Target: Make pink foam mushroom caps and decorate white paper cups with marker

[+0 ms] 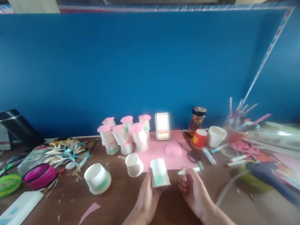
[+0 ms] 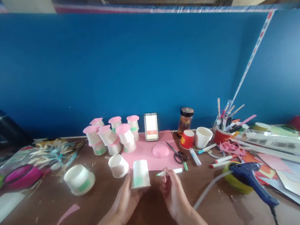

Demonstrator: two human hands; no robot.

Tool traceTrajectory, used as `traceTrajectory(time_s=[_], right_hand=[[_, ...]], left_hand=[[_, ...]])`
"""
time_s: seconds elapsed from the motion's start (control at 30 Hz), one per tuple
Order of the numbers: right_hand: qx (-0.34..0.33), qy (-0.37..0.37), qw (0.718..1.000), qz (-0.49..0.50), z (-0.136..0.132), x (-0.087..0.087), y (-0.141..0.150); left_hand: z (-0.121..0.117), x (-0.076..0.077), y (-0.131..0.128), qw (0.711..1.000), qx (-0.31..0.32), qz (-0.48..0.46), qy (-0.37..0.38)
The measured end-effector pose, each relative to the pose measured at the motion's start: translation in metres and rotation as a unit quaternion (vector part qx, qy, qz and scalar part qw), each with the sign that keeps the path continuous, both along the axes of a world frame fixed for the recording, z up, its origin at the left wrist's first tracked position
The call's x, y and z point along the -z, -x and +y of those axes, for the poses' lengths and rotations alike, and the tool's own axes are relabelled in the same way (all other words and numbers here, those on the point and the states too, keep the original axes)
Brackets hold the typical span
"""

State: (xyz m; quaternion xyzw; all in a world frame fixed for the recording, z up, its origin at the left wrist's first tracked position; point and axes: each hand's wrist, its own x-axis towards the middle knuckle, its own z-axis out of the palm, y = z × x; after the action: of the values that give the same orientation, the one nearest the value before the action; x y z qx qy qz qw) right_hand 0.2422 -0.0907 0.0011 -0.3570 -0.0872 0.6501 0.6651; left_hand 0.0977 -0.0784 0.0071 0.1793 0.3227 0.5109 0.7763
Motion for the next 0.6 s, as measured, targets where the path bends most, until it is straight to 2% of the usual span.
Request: traceTrajectory(time_s=[0.6], right_hand=[[-0.012,-0.002,1.0,0.009,0.0033,0.0013,-0.0028]], left_hand=[[0.0007,0.0009,0.0011,1.0,0.011,-0.001,0.003]])
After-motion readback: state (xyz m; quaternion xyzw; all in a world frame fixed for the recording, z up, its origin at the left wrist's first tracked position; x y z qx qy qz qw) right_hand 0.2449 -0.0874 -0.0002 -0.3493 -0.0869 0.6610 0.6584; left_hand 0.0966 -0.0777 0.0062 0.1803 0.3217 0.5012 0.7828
